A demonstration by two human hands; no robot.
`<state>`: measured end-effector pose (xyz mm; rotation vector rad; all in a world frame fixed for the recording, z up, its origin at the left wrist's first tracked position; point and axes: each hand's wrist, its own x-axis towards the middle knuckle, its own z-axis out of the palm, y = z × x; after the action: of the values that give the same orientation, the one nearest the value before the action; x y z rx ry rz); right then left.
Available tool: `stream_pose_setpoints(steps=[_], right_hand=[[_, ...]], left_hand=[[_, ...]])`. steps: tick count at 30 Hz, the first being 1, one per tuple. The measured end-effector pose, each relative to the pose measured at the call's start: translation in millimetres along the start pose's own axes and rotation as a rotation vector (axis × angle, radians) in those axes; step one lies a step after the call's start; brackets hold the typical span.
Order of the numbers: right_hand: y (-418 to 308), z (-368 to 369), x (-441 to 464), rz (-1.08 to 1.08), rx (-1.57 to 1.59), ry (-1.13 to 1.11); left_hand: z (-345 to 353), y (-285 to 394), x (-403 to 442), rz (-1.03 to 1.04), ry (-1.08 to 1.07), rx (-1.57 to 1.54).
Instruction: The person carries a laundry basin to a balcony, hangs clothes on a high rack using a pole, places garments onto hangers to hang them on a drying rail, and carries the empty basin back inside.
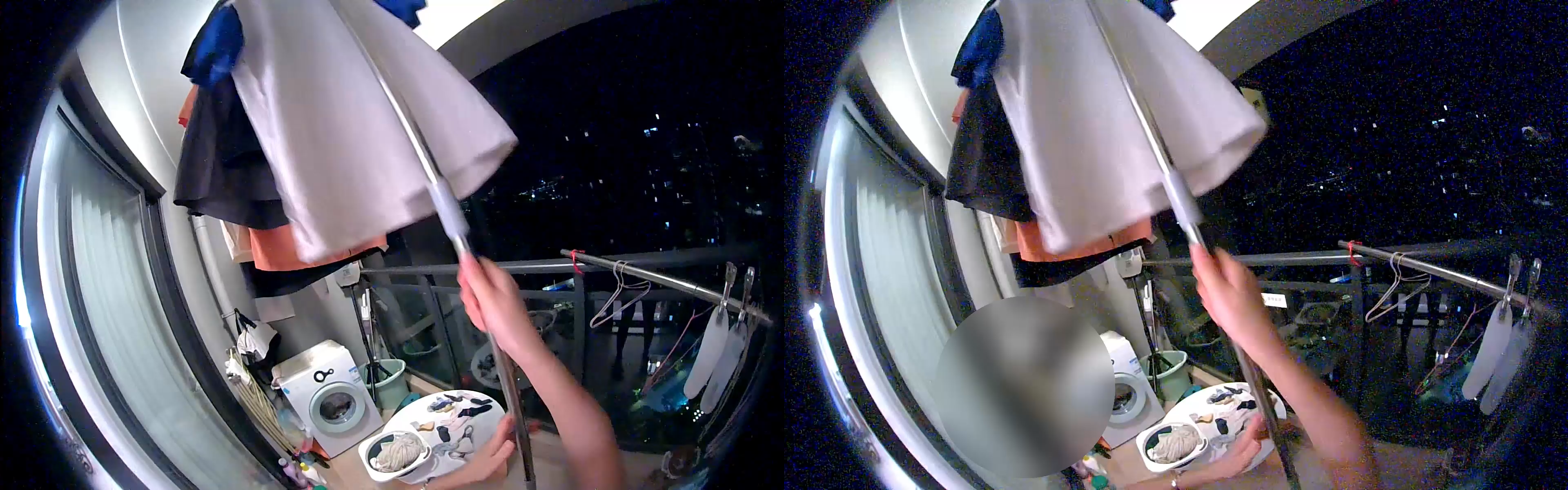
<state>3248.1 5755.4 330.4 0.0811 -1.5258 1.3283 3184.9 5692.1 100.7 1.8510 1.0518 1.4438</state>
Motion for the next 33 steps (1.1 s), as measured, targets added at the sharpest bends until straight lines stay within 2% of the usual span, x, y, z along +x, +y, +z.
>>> stream_pose_setpoints(steps=[1, 2, 3, 5, 10, 13, 21, 24, 27, 32, 33], right_hand=[[-5, 9, 18, -0.029, -0.079, -0.006], [-15, 18, 29, 0.012, -0.009, -0.037], [-22, 27, 40, 0.001, 0.008, -0.044], [-29, 40, 60, -0.062, -0.008, -0.056], [-42, 57, 100, -0.21, -0.139, -0.047], [-54, 57, 119, -0.279, -0.275, 0.008], [-67, 51, 86, -0.162, -0.179, 0.002], [-65, 54, 77, -0.226, -0.425, 0.083], [-64, 55, 93, -0.376, -0.536, 0.117], [-82, 59, 95, -0.347, -0.59, 0.134], [-84, 60, 94, -0.346, -0.611, 0.142]], left_hand=[[9, 2, 1, -0.038, 0.042, -0.102], [14, 7, 0, -0.078, 0.087, -0.205], [14, 24, 11, 0.027, 0.214, -0.103], [9, 23, 22, 0.026, 0.347, -0.245], [3, 59, 47, 0.09, 0.379, -0.424], [-7, 68, 56, 0.079, 0.358, -0.386], [3, 71, 40, 0.063, 0.299, -0.44], [8, 64, 35, 0.076, 0.289, -0.482], [4, 68, 39, 0.089, 0.238, -0.561], [-8, 75, 51, 0.059, 0.123, -0.673], [-8, 73, 51, 0.093, 0.047, -0.755]])
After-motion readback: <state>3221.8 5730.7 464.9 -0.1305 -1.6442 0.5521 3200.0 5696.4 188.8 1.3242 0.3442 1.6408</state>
